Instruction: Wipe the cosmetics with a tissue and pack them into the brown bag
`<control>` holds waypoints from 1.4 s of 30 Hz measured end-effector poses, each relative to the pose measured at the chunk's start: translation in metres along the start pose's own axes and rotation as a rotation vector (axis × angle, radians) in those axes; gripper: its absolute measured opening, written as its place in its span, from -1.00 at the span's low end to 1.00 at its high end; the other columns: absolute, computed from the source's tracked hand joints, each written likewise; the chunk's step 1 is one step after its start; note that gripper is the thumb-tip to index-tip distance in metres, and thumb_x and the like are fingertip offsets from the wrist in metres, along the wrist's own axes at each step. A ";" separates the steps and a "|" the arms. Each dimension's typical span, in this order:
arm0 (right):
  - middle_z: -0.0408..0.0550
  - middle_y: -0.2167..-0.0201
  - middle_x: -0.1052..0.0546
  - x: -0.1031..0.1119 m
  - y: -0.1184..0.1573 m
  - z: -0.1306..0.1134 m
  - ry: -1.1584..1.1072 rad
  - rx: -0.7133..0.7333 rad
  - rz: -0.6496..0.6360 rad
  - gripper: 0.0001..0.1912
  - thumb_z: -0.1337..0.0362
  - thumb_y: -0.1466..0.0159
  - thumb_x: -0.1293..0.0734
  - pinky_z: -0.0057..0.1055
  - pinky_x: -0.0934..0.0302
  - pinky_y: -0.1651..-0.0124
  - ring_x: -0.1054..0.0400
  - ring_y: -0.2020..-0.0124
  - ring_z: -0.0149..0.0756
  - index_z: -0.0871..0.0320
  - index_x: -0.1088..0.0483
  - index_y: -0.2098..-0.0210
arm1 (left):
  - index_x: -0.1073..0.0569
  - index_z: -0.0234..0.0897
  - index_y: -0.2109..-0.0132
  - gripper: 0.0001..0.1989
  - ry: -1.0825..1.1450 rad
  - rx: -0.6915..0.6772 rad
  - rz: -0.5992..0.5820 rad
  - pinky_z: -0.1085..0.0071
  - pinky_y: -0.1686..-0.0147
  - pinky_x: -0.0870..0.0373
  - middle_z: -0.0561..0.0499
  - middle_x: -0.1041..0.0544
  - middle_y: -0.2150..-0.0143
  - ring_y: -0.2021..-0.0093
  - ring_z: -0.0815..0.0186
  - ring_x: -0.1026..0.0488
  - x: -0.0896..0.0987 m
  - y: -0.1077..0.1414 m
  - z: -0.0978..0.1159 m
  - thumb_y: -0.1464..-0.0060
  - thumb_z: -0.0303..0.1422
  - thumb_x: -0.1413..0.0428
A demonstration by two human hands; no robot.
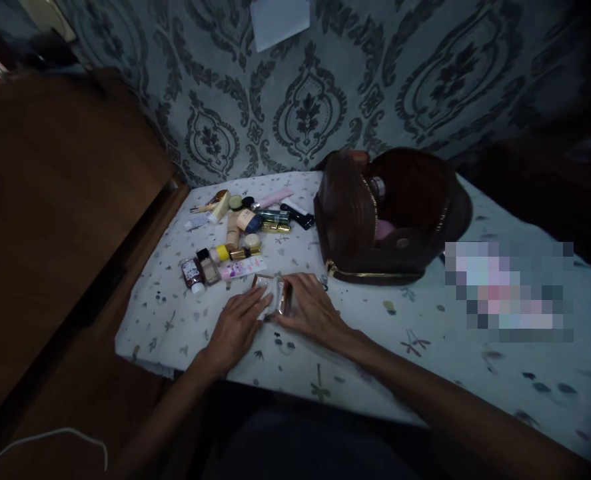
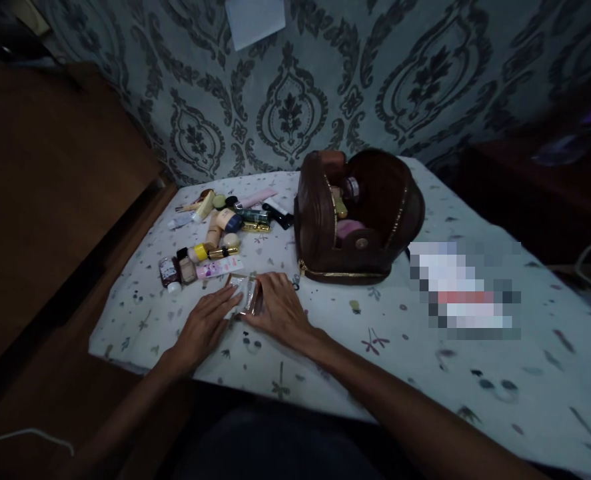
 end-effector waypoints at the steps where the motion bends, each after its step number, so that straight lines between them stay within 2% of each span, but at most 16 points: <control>1: 0.11 0.09 -0.41 0.000 -0.001 0.000 0.003 -0.001 -0.001 -0.46 0.13 -0.06 -0.44 -0.06 -0.23 -0.01 -0.25 0.03 0.03 0.17 -0.31 0.02 | -0.23 -0.18 -0.31 -0.53 0.014 0.021 0.012 0.04 -0.20 -0.32 -0.18 -0.36 -0.29 -0.34 0.16 -0.23 0.001 -0.001 -0.003 -0.29 -0.49 0.08; 5: 0.11 0.13 -0.42 0.000 -0.002 0.000 0.017 0.000 -0.019 -0.49 0.15 -0.04 -0.46 -0.07 -0.24 0.03 -0.25 0.08 0.02 0.18 -0.32 0.06 | -0.28 -0.20 -0.27 -0.59 0.097 0.114 0.064 0.04 -0.23 -0.28 -0.19 -0.38 -0.26 -0.29 0.17 -0.28 0.004 -0.013 -0.018 -0.32 -0.42 0.09; 9: 0.12 0.12 -0.42 -0.001 -0.003 0.001 0.015 0.039 -0.012 -0.43 0.11 -0.03 -0.49 -0.05 -0.22 -0.01 -0.26 0.07 0.03 0.21 -0.31 0.04 | -0.32 -0.31 -0.24 -0.61 0.191 0.238 0.088 0.12 -0.14 -0.36 -0.23 -0.43 -0.14 -0.15 0.18 -0.39 0.003 -0.024 -0.030 -0.33 -0.38 0.12; 15: 0.16 0.08 -0.42 -0.004 -0.003 0.005 0.022 0.043 -0.010 -0.37 0.08 -0.04 -0.49 -0.03 -0.23 -0.03 -0.26 0.04 0.06 0.25 -0.30 0.01 | -0.38 -0.37 -0.15 -0.64 0.269 0.434 0.167 0.11 -0.09 -0.34 -0.22 -0.50 -0.02 -0.06 0.13 -0.43 0.004 -0.015 -0.036 -0.32 -0.34 0.09; 21: 0.14 0.08 -0.42 -0.003 -0.002 0.004 -0.002 0.058 0.021 -0.41 0.09 -0.05 -0.47 0.02 -0.23 -0.05 -0.29 0.04 0.07 0.19 -0.29 0.00 | -0.44 -0.33 0.15 -0.73 0.290 0.549 0.072 0.31 0.16 -0.35 -0.08 -0.53 0.24 0.20 0.22 -0.45 0.010 -0.005 -0.029 -0.31 -0.29 0.10; 25: 0.14 0.05 -0.39 0.000 0.000 0.001 -0.065 0.041 0.012 -0.42 0.16 -0.08 -0.44 -0.01 -0.27 -0.05 -0.31 -0.01 0.04 0.19 -0.26 -0.03 | -0.40 -0.29 0.26 -0.72 0.269 0.562 0.011 0.39 0.26 -0.28 0.00 -0.48 0.34 0.30 0.28 -0.40 0.016 0.003 -0.025 -0.31 -0.25 0.11; 30: 0.11 -0.08 -0.34 0.004 0.003 -0.003 -0.265 0.057 -0.005 -0.34 0.29 -0.14 -0.38 -0.14 -0.38 0.06 -0.37 0.02 -0.09 0.10 -0.14 -0.21 | -0.37 -0.28 0.32 -0.69 0.366 0.583 0.079 0.42 0.27 -0.27 0.03 -0.46 0.37 0.33 0.31 -0.38 0.018 0.008 -0.029 -0.29 -0.19 0.08; 34: 0.08 -0.05 -0.41 0.002 0.005 -0.008 -0.407 0.062 -0.086 -0.33 0.31 -0.20 -0.35 -0.20 -0.40 0.10 -0.43 0.14 -0.20 0.10 -0.10 -0.26 | -0.43 -0.31 0.18 -0.69 0.400 0.574 0.170 0.37 0.15 -0.32 -0.05 -0.52 0.24 0.20 0.24 -0.43 0.023 0.003 -0.031 -0.29 -0.19 0.08; 39: 0.09 -0.18 -0.34 0.009 0.007 -0.017 -0.419 0.172 -0.053 -0.41 0.22 -0.32 -0.27 -0.13 -0.34 -0.06 -0.34 -0.11 -0.11 0.05 -0.06 -0.31 | -0.45 -0.30 0.05 -0.69 0.316 0.482 0.249 0.30 0.00 -0.34 -0.13 -0.53 0.08 0.05 0.18 -0.44 0.037 -0.009 -0.023 -0.32 -0.22 0.10; 42: 0.12 -0.22 -0.32 0.014 0.008 -0.018 -0.359 0.194 -0.022 -0.40 0.20 -0.36 -0.20 -0.13 -0.36 -0.02 -0.34 -0.11 -0.09 0.05 0.00 -0.35 | -0.42 -0.27 -0.05 -0.68 0.205 0.431 0.278 0.25 -0.05 -0.33 -0.15 -0.49 0.01 -0.02 0.17 -0.42 0.043 -0.014 -0.017 -0.33 -0.25 0.11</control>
Point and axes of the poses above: each hand's wrist, its own y-axis away from the middle knuckle, its own x-axis out of the back of the hand, z = x × y, the point moved 6 cm from there along -y, towards the middle knuckle
